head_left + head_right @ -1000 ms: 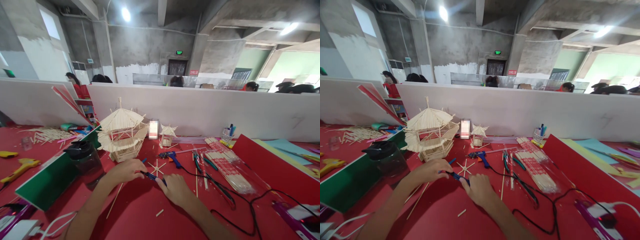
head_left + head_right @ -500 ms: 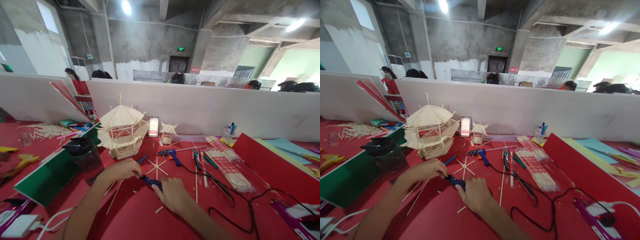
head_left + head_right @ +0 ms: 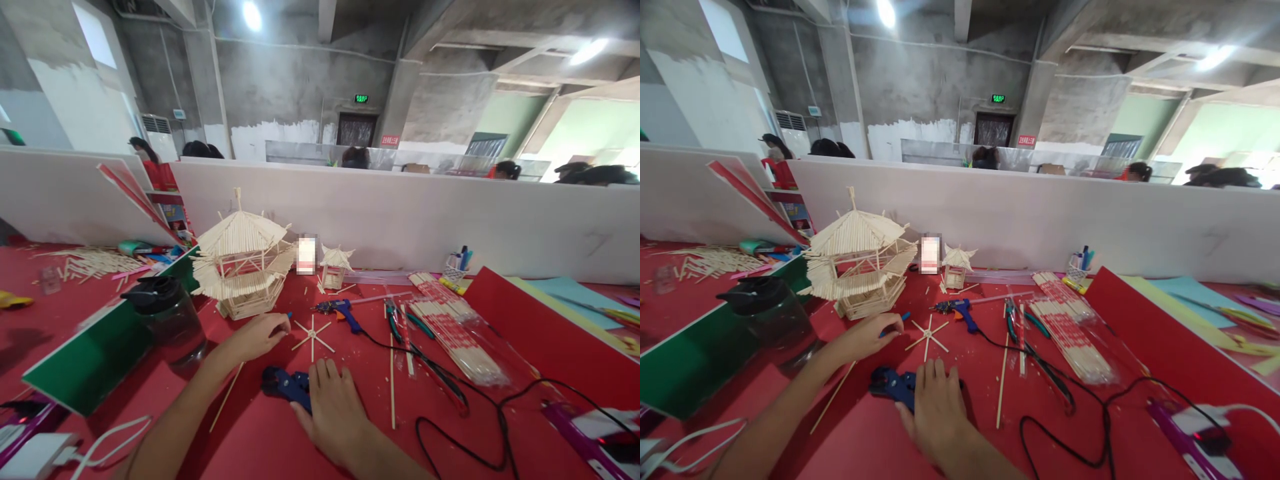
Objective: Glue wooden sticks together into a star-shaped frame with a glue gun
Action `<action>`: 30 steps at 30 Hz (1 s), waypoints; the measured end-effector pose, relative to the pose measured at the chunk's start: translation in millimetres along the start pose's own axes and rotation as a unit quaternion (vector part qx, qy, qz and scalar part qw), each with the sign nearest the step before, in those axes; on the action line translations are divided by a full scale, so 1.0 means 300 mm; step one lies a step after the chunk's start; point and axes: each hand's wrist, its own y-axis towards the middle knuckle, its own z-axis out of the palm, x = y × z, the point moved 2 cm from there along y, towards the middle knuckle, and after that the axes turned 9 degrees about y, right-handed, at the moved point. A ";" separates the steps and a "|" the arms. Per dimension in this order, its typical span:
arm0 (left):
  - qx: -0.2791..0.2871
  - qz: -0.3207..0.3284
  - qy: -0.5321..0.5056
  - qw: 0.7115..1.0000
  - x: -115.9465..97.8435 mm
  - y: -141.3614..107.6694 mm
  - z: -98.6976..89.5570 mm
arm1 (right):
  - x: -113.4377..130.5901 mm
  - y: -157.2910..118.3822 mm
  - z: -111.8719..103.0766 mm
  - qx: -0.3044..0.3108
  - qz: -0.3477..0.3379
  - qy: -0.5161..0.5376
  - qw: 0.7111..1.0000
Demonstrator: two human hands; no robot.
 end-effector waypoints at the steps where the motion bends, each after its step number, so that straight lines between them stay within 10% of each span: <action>1: -0.002 -0.001 0.004 1.000 0.001 0.002 0.010 | 0.000 0.000 0.008 -0.001 -0.001 0.002 1.000; 15: 0.025 0.016 0.063 0.998 -0.034 0.010 0.057 | -0.008 -0.017 -0.065 0.006 -0.003 0.088 0.996; 22: 0.030 0.033 0.071 0.996 -0.069 0.010 0.066 | -0.256 0.130 -0.286 -0.086 0.040 0.072 0.993; 30: 0.015 0.122 0.079 0.989 -0.101 0.014 0.083 | -0.444 0.335 -0.213 -0.026 0.170 0.019 0.985</action>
